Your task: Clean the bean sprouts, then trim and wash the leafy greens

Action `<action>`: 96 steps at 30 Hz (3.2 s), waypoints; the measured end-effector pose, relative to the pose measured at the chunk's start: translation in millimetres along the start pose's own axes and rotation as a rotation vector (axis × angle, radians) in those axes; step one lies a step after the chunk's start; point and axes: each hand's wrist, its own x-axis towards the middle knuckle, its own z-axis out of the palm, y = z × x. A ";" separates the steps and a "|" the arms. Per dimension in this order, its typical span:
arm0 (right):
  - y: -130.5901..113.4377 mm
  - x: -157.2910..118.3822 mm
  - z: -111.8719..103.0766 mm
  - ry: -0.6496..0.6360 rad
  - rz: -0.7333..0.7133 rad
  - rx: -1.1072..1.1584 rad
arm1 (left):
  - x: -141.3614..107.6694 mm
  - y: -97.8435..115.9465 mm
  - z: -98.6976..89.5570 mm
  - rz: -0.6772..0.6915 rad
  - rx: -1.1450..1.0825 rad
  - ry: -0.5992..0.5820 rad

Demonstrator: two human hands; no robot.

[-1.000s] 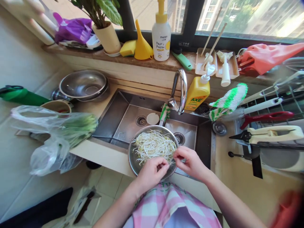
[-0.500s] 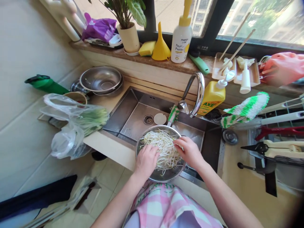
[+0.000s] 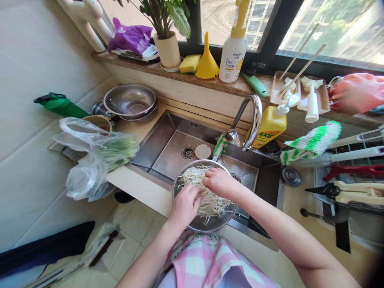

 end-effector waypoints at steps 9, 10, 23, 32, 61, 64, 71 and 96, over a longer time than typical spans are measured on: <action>-2.9 -27.6 -47.1 0.468 0.022 0.538 | 36.0 25.4 -29.6 0.105 -0.513 -0.063; -4.9 -28.9 -47.1 0.490 0.038 0.590 | 37.5 29.7 -31.5 0.095 -0.548 -0.075; -17.0 -36.2 -25.8 0.538 0.128 0.401 | 21.6 37.7 -40.5 0.020 -0.410 -0.115; -6.2 -67.5 11.7 0.324 0.621 0.267 | 7.2 16.9 -23.6 0.036 -0.202 -0.085; -33.0 -72.2 55.7 0.280 0.531 0.313 | 11.2 8.3 11.1 0.183 0.199 0.015; -33.9 -65.5 54.7 0.229 0.509 0.266 | 7.5 6.9 10.2 0.181 0.194 0.032; -35.5 -62.9 49.6 0.217 0.507 0.361 | 2.8 6.0 10.7 0.281 0.177 -0.032; -33.6 -63.8 43.7 0.318 0.377 0.392 | 10.2 21.0 1.4 0.368 0.250 -0.013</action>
